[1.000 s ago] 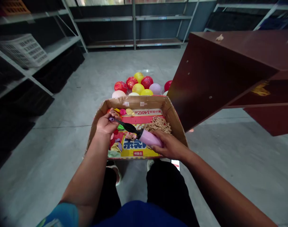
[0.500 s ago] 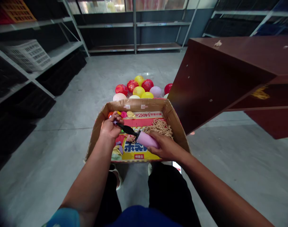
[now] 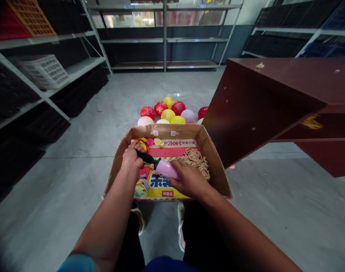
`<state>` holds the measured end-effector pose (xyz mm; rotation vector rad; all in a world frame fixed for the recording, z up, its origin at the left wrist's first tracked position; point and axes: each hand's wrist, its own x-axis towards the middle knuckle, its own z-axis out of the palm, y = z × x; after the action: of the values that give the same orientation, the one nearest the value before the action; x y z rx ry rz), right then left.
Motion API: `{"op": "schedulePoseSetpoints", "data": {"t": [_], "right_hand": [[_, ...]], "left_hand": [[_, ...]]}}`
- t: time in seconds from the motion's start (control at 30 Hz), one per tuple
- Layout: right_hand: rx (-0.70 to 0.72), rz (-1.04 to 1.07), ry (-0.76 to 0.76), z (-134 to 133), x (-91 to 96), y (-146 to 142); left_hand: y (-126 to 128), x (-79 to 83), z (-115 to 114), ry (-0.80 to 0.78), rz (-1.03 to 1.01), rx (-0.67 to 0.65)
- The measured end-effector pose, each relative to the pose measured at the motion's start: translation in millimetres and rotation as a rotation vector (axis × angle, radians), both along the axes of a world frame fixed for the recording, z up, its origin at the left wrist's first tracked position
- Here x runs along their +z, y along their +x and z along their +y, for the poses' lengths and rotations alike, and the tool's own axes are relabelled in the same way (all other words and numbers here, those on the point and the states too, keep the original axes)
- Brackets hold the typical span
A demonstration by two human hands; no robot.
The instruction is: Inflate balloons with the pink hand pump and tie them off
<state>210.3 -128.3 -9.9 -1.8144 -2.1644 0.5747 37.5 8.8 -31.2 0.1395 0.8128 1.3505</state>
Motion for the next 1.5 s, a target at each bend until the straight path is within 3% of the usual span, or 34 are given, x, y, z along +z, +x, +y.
{"op": "schedulePoseSetpoints", "data": {"t": [0.1,0.3,0.43,0.73,0.87,1.0,1.33,1.5], "right_hand": [[-0.027,-0.014,0.011,2.7,1.1,-10.0],[-0.059,-0.043,0.028,5.5,-0.9,-17.2],[-0.061,-0.053,0.02,6.2,-3.9,-17.9],[-0.065,0.04,-0.008,6.6,-9.9,-29.0],[-0.027,0.061,-0.012,8.5,-18.6,-22.9],[-0.095,-0.038,-0.114,11.0,-25.8,-17.7],[-0.034,-0.022,-0.114,4.7,-32.8,18.6],[-0.071,-0.079,-0.138,4.6,-40.3,20.2]], "left_hand": [[-2.4,-1.9,1.2,-0.01,-0.008,0.009],[-13.2,4.2,3.7,-0.042,-0.17,-0.17],[-16.1,3.6,5.5,-0.077,-0.14,-0.187],[-3.3,-3.6,1.3,-0.047,0.073,-0.142],[-4.8,0.6,-0.2,0.02,0.06,-0.096],[-6.4,10.3,-2.8,0.064,0.046,-0.061],[-46.7,30.4,10.6,0.141,0.071,0.142],[-44.8,32.7,9.4,0.149,0.072,0.153]]}}
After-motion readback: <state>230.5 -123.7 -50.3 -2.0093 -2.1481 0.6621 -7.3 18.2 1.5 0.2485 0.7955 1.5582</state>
